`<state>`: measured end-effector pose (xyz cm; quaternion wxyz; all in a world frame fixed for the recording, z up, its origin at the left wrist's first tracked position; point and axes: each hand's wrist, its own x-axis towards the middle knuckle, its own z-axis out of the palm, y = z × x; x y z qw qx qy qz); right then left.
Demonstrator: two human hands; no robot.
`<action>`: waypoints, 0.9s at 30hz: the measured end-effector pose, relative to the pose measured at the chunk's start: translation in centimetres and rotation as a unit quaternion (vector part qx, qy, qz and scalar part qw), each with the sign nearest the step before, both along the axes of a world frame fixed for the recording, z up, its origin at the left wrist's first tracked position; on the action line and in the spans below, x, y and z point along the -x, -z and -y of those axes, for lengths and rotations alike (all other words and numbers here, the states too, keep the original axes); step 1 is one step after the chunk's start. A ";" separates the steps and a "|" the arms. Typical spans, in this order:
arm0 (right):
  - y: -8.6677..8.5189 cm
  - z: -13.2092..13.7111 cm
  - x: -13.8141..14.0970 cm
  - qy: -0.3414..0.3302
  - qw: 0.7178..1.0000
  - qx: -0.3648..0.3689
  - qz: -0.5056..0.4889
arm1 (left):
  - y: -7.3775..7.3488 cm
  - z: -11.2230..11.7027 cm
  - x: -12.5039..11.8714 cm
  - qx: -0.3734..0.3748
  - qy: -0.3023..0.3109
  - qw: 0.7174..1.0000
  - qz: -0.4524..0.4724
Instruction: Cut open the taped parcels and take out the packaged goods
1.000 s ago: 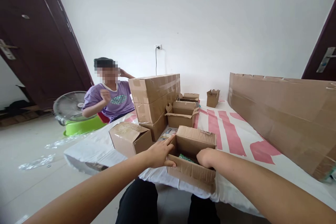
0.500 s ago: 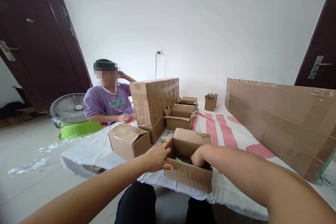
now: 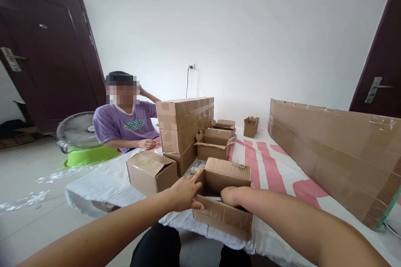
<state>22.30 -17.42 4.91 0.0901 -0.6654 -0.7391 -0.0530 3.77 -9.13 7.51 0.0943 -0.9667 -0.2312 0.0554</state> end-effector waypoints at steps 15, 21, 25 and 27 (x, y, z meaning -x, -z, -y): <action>-16.3 -4.3 -6.2 0.092 0.987 -0.131 0.008 | -10.3 -10.1 -8.1 0.220 -0.027 0.875 0.430; -14.7 -5.3 -7.2 0.078 0.989 -0.125 -0.017 | -9.3 -10.7 -8.8 0.242 -0.023 0.863 0.442; -13.8 -2.9 -7.9 0.059 0.992 -0.102 -0.052 | -8.3 -9.8 -7.3 0.273 -0.001 0.868 0.414; -12.9 -0.7 -9.2 0.061 0.991 -0.097 -0.073 | -7.4 -10.0 -6.0 0.282 -0.011 0.867 0.410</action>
